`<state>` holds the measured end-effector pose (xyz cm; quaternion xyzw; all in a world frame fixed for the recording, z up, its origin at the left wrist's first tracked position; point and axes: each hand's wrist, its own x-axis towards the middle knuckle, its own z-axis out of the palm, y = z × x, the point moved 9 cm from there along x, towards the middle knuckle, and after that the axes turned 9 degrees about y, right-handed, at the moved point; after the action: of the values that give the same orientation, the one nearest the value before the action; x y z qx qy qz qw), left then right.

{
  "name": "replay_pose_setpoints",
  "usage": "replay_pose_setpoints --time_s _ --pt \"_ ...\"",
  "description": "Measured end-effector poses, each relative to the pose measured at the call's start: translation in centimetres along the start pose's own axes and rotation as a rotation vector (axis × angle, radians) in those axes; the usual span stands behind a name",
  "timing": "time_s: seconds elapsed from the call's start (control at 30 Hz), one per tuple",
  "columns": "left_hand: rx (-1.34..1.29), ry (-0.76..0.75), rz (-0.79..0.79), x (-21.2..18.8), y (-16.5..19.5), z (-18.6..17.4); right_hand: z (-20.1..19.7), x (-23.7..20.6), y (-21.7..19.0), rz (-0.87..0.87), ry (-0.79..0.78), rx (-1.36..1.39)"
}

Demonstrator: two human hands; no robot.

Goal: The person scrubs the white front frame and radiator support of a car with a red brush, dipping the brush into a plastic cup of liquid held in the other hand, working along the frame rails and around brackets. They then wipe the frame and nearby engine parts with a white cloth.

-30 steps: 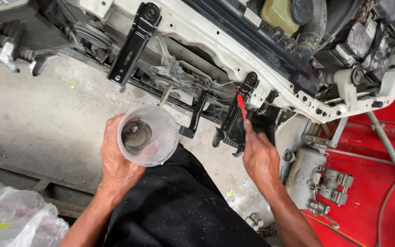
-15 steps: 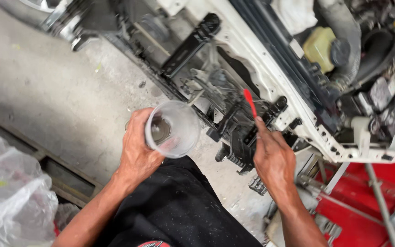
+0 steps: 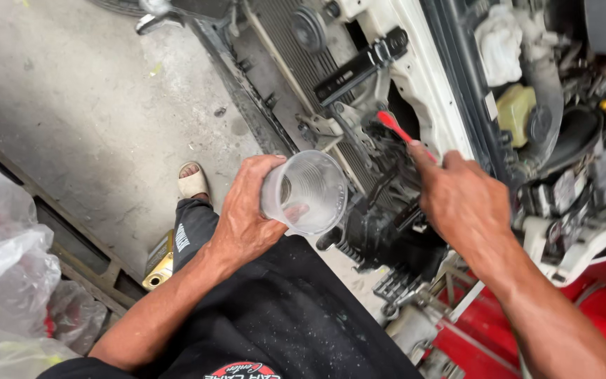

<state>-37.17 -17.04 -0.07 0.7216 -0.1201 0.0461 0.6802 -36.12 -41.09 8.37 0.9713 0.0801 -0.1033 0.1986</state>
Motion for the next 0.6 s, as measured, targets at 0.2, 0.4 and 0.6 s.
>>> replay_pose_setpoints --time_s 0.2,0.4,0.6 --pt "-0.003 0.02 0.052 0.7 0.3 0.5 0.0 2.2 0.7 -0.061 -0.068 -0.022" --pt "0.026 0.04 0.113 1.4 -0.1 1.3 -4.7 -2.0 0.1 -0.032 -0.045 0.03" --pt "0.071 0.047 0.149 1.9 -0.6 2.1 -5.6 -5.5 -2.8 0.085 -0.248 0.272"
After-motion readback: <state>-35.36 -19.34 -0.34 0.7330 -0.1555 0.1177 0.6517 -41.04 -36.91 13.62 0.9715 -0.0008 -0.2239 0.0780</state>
